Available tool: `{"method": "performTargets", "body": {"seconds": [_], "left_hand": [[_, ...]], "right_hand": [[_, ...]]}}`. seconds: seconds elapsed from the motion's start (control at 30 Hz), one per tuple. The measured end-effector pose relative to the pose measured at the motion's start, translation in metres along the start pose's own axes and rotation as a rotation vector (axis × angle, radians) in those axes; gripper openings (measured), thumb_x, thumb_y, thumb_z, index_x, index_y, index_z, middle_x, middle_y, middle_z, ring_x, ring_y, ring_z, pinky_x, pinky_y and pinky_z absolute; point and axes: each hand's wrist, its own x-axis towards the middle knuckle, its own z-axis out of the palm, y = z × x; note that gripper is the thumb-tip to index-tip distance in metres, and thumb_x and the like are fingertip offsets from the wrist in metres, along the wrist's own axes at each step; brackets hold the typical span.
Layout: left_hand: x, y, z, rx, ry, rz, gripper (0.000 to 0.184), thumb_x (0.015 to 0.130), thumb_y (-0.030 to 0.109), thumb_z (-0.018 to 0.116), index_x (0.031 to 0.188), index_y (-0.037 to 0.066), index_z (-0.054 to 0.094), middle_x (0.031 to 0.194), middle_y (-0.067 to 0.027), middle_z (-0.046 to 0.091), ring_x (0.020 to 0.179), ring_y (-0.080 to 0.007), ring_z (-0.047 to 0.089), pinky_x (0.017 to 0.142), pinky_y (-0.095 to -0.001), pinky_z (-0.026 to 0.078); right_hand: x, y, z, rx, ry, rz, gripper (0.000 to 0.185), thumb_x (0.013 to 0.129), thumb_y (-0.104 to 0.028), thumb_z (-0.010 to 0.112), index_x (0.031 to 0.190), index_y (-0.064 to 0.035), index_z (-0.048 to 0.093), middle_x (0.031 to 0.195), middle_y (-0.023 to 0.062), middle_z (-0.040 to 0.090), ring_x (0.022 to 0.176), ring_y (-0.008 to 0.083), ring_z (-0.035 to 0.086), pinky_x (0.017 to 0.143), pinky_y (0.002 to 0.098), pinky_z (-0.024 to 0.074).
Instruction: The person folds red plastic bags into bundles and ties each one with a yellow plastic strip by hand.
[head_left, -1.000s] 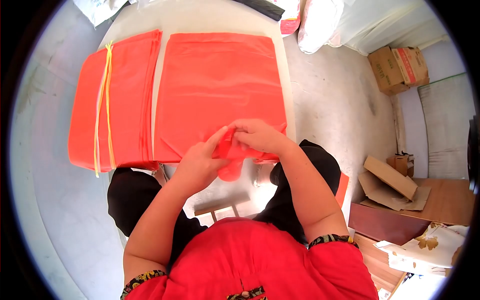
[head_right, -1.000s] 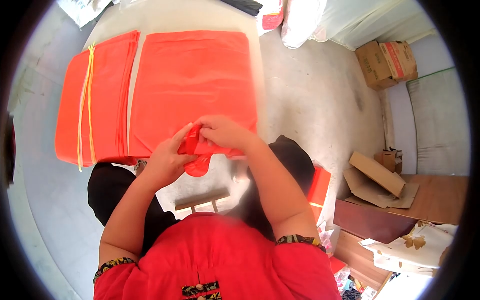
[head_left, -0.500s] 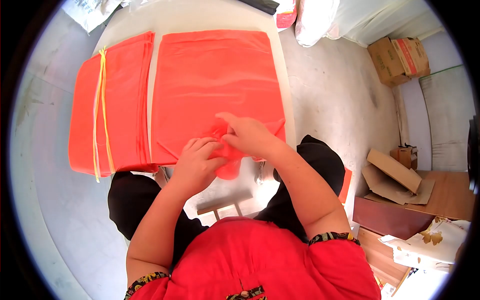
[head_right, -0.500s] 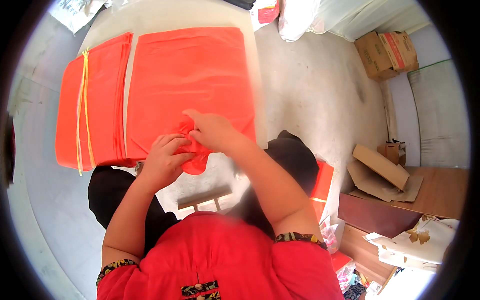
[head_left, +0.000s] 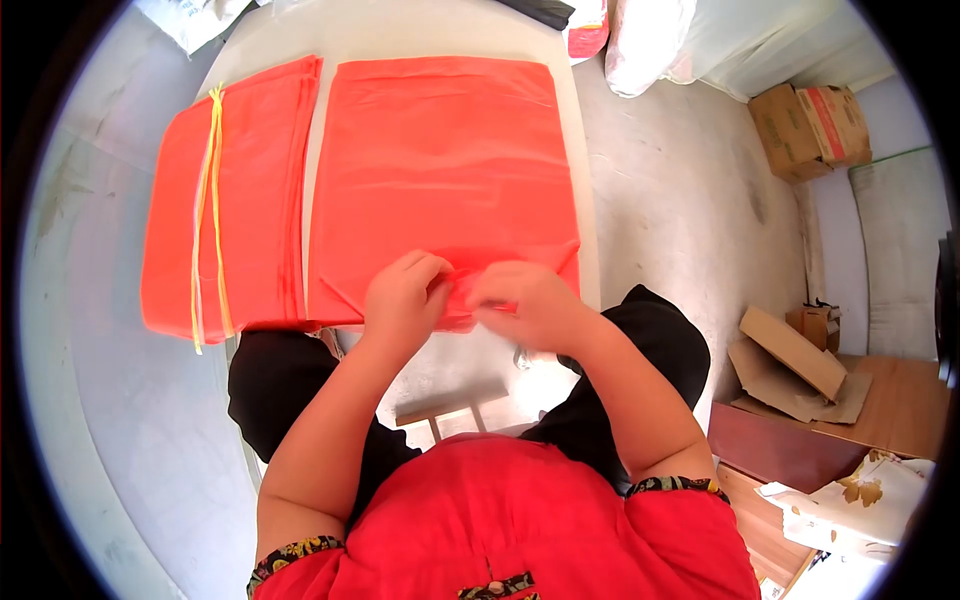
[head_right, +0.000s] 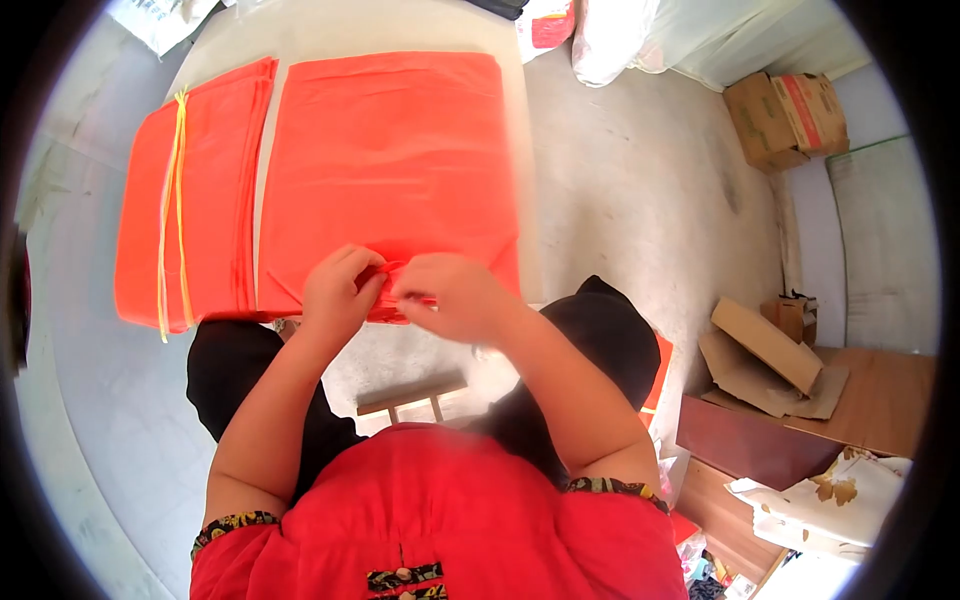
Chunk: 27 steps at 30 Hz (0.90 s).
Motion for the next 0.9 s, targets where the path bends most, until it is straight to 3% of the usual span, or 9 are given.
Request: {"method": "performTargets", "body": {"seconds": [0.1, 0.3, 0.53, 0.63, 0.9], "left_hand": [[0.002, 0.003, 0.002, -0.008, 0.024, -0.051, 0.013, 0.085, 0.001, 0.072, 0.098, 0.001, 0.068, 0.097, -0.0142, 0.067, 0.089, -0.0342, 0.067, 0.077, -0.0407, 0.054], [0.001, -0.008, 0.003, 0.271, 0.049, 0.172, 0.023, 0.082, 0.007, 0.073, 0.105, 0.005, 0.070, 0.108, -0.0115, 0.069, 0.099, -0.0340, 0.066, 0.082, -0.0433, 0.056], [-0.003, 0.007, -0.025, 0.347, -0.093, 0.310, 0.042, 0.076, 0.012, 0.077, 0.116, 0.001, 0.070, 0.120, -0.0155, 0.070, 0.109, -0.0359, 0.065, 0.092, -0.0469, 0.055], [-0.003, 0.002, -0.028, 0.401, -0.152, 0.334, 0.046, 0.074, 0.006, 0.075, 0.120, 0.000, 0.070, 0.130, -0.0173, 0.067, 0.114, -0.0358, 0.064, 0.097, -0.0453, 0.054], [-0.005, -0.006, -0.024, 0.464, -0.100, 0.327, 0.046, 0.075, 0.000, 0.069, 0.121, 0.001, 0.070, 0.128, -0.0156, 0.068, 0.114, -0.0339, 0.065, 0.098, -0.0454, 0.054]], "right_hand": [[0.004, 0.006, 0.018, -0.295, 0.133, -0.280, 0.023, 0.084, -0.005, 0.072, 0.107, -0.0024, 0.071, 0.116, 0.0113, 0.069, 0.106, 0.0290, 0.065, 0.093, 0.0377, 0.0556], [0.011, 0.026, 0.019, -0.522, 0.128, -0.361, 0.031, 0.080, -0.003, 0.071, 0.111, 0.0010, 0.071, 0.123, 0.0127, 0.069, 0.115, 0.0299, 0.064, 0.100, 0.0393, 0.0540], [0.008, 0.032, 0.018, -0.609, 0.152, -0.316, 0.037, 0.084, -0.003, 0.067, 0.121, 0.0003, 0.068, 0.131, 0.0148, 0.068, 0.123, 0.0318, 0.063, 0.105, 0.0396, 0.0538], [0.009, 0.035, 0.020, -0.610, 0.156, -0.285, 0.038, 0.084, -0.003, 0.066, 0.122, 0.0000, 0.067, 0.132, 0.0155, 0.068, 0.125, 0.0324, 0.063, 0.105, 0.0405, 0.0537], [0.005, 0.035, 0.023, -0.748, 0.222, -0.264, 0.037, 0.087, -0.005, 0.064, 0.124, -0.0016, 0.067, 0.132, 0.0155, 0.069, 0.123, 0.0331, 0.065, 0.102, 0.0416, 0.0552]]}}
